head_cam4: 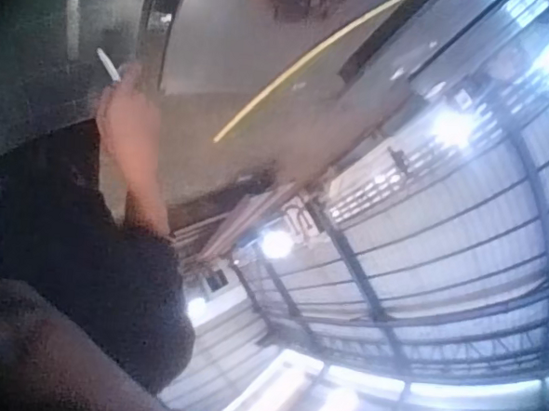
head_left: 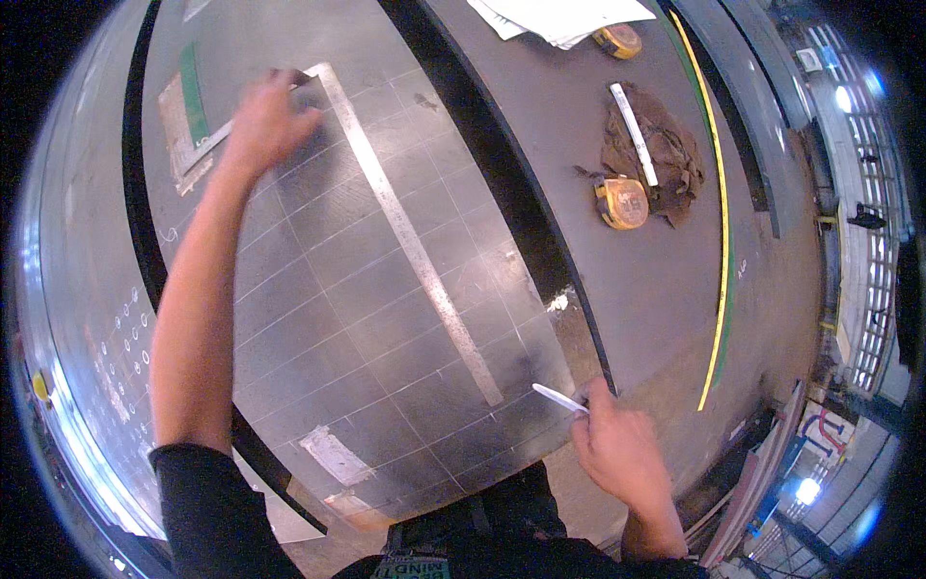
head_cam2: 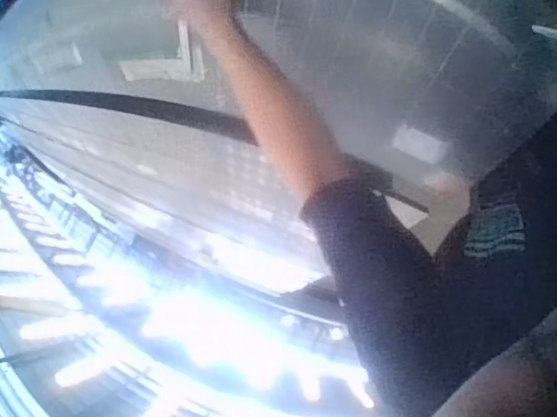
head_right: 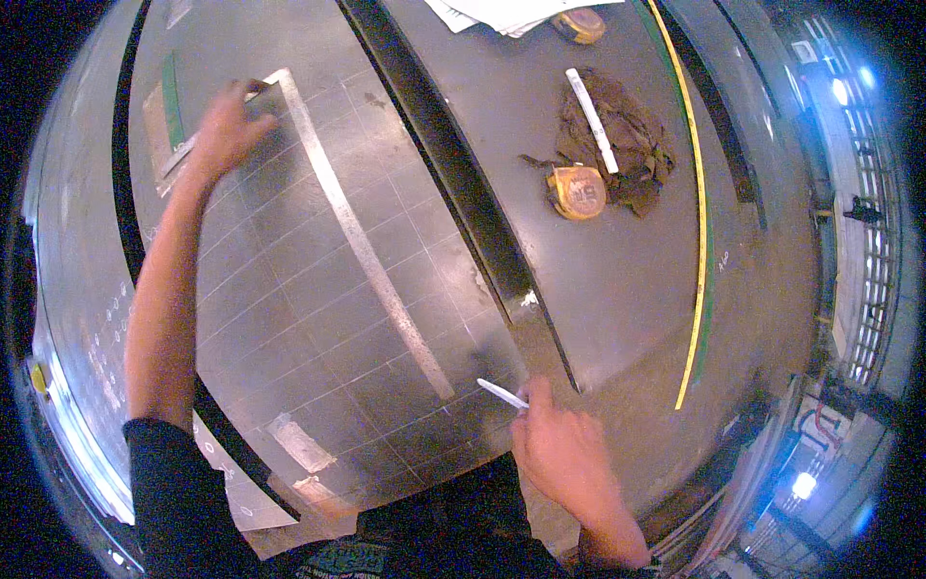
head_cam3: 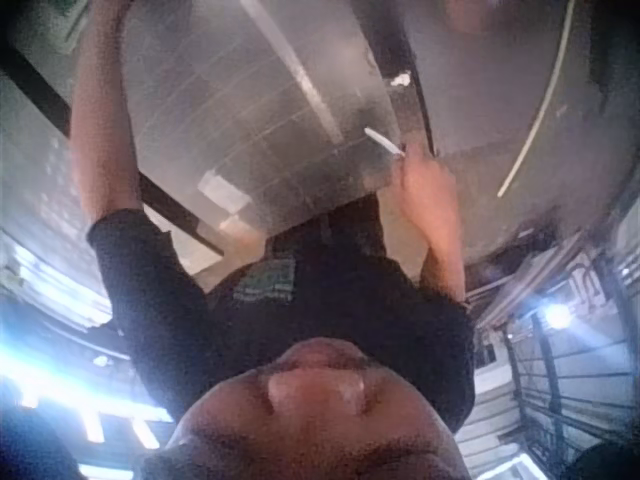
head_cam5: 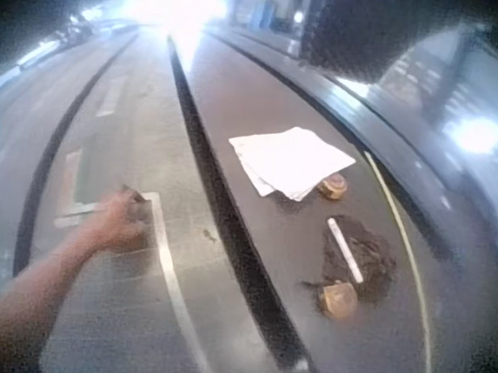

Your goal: The person measures a large metal sheet using a tape measure and marks points with a white marker. They then use a metal ruler to draw straight lines along the marked points. A coworker is present nearby.

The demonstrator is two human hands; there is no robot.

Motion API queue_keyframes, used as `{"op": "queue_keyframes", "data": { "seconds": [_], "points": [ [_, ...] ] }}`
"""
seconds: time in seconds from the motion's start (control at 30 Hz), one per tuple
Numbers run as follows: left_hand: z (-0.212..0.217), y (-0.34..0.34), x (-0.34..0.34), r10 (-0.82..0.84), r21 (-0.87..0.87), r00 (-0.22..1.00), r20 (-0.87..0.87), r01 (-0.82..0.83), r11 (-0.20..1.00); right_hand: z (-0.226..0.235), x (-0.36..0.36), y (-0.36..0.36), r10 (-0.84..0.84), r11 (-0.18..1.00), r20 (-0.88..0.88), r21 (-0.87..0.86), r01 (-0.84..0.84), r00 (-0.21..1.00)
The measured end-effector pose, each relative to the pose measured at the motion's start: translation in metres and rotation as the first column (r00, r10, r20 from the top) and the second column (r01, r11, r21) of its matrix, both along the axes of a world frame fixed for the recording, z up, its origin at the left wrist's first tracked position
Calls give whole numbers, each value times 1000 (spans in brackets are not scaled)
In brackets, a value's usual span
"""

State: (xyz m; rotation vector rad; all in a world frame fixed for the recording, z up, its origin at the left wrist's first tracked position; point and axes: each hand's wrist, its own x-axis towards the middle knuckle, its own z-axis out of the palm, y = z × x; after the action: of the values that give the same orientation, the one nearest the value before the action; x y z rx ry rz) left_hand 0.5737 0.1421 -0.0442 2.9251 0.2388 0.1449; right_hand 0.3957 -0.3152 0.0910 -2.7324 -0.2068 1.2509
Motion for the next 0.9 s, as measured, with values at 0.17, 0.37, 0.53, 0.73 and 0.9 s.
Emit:
{"op": "queue_keyframes", "data": {
  "seconds": [0.17, 0.37, 0.53, 0.73, 0.9],
  "points": [
    [-2, 51, 21, -5, 151, 986, -167, 31, 988, -64, -40, -2, -133, 962, 146, 258, 92, 980],
    [-10, 76, 10, -57, 147, 991, -122, 75, 986, -104, -69, 29, -251, 905, 275, 406, 124, 928],
    [-18, 110, 0, -131, 389, 985, -109, 163, 907, -110, -88, 40, -125, 896, 320, 443, -32, 939],
    [-30, 133, -6, -111, -42, 993, -34, 109, 993, -124, -99, 31, -90, 841, 434, 515, -165, 896],
    [-37, 138, -23, 5, -136, 1000, -2, -5, 991, -135, -112, 26, -43, 827, 554, 486, -282, 831]
  ]
}}
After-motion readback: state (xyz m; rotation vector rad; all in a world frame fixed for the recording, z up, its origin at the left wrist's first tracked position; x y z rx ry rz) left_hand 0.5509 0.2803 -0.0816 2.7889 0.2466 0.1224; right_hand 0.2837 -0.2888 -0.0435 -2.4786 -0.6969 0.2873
